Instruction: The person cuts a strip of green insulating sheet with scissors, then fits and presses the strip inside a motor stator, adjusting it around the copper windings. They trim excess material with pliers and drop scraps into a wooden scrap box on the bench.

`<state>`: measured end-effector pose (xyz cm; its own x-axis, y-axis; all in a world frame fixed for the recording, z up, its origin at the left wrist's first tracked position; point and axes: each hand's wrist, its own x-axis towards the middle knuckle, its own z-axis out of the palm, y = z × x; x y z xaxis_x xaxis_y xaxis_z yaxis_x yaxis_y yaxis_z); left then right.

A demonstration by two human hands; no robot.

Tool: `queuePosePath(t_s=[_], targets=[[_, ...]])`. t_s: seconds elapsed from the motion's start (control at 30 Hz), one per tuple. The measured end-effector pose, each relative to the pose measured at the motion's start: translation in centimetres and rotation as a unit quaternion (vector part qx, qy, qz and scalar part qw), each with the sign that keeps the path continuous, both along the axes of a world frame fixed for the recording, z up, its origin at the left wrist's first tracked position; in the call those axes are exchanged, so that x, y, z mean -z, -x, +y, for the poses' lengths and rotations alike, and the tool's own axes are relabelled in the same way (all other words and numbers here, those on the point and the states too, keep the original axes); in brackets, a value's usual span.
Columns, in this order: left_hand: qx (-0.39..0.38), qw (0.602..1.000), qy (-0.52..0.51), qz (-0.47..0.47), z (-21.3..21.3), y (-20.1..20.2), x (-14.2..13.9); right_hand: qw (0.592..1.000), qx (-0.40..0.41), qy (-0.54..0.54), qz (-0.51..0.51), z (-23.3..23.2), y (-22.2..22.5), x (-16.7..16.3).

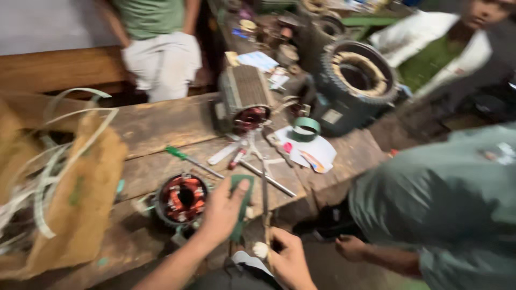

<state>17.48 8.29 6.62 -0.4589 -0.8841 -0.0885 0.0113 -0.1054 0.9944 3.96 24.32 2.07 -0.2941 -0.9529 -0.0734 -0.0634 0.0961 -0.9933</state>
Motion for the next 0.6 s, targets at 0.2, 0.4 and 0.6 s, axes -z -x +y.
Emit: queuePosePath(t_s=[0.2,0.4,0.6], targets=[[0.019,0.997,0.081,0.003,0.4,-1.1,-2.5,0.999,-0.025,-0.021,0.044,-0.2,0.7,-0.9],[-0.015,0.978,0.207,-0.015,0.6,-0.8,-3.3,0.987,-0.089,0.01,0.134,-1.1,0.7,-3.1],[-0.01,0.981,0.193,-0.036,0.9,-0.2,-4.0,0.989,-0.062,-0.013,0.135,-1.4,0.8,-4.2]])
